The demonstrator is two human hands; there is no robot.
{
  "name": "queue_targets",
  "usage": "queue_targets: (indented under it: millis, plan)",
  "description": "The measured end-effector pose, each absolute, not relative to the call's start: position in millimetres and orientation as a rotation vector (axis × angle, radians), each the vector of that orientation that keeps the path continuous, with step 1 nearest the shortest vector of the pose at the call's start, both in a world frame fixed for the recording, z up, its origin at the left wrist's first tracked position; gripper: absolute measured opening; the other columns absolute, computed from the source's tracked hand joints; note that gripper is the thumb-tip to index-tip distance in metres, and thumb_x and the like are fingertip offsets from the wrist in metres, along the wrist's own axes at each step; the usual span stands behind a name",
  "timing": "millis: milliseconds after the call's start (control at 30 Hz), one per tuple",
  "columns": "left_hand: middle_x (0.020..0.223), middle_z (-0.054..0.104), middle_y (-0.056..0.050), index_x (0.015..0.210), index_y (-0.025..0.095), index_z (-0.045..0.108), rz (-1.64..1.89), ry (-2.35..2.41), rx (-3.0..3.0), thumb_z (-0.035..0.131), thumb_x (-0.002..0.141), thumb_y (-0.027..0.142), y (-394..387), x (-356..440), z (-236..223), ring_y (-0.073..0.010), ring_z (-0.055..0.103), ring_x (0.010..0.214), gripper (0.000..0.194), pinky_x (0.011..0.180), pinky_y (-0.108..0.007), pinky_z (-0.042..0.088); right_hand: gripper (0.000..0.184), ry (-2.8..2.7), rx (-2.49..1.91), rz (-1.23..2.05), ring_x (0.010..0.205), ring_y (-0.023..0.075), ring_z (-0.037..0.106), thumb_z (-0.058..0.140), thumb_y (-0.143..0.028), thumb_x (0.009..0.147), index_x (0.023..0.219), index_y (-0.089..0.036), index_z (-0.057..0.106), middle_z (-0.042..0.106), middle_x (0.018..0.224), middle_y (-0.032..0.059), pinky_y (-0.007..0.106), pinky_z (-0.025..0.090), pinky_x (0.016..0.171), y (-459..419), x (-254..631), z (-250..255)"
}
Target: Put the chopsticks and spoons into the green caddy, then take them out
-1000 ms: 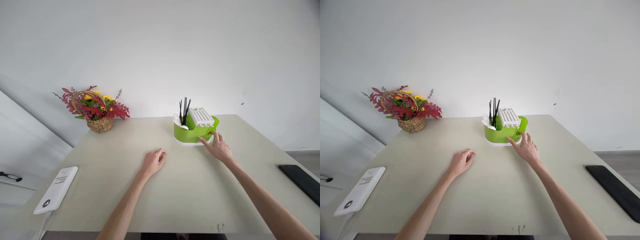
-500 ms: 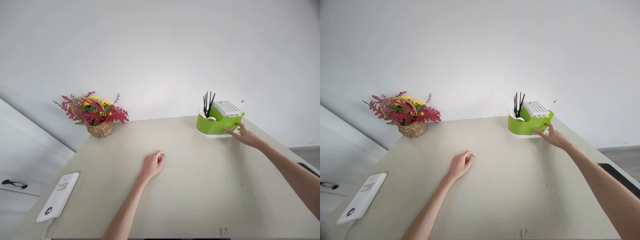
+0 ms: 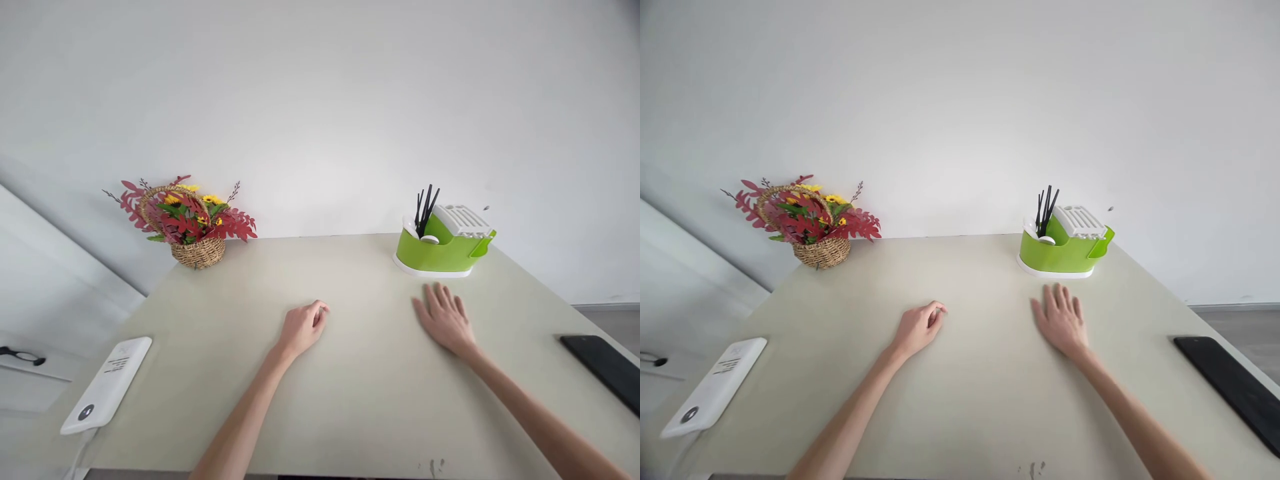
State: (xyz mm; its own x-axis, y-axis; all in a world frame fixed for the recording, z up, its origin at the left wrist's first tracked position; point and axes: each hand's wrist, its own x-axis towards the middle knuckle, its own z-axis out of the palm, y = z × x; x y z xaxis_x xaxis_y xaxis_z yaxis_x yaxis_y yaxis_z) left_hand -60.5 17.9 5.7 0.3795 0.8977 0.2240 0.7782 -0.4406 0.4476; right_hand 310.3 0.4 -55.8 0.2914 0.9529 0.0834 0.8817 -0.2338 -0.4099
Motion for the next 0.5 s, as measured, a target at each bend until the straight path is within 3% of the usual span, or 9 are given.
queue_targets:
  millis: [233, 500]
  plan:
    - [0.065, 0.061, 0.006, 0.104, 0.026, 0.071, 0.635, 1.486, 2.406, 0.051, 0.094, 0.018, 17.3, -59.4, 5.3, -0.0113, 0.051, 0.054, 0.024, 0.059, -0.024, 0.035, 0.084, -1.935, -2.206, 0.03, 0.162, 0.0365, 0.014, 0.018, -0.065, 0.105, 0.166, -0.008, 0.034, 0.023, 0.174, 0.0212, 0.054, 0.01, 0.129, -9.4, 252.5, -51.8]
    - [0.064, 0.061, 0.006, 0.105, 0.025, 0.07, 0.632, 1.481, 2.402, 0.049, 0.095, 0.021, 18.7, -59.9, 5.8, -0.012, 0.051, 0.055, 0.023, 0.061, -0.024, 0.035, 0.081, -1.929, -2.191, 0.008, 0.161, 0.0376, 0.016, 0.02, -0.064, 0.105, 0.164, -0.01, 0.036, 0.025, 0.173, 0.0202, 0.055, 0.012, 0.128, -6.8, 250.7, -49.7]
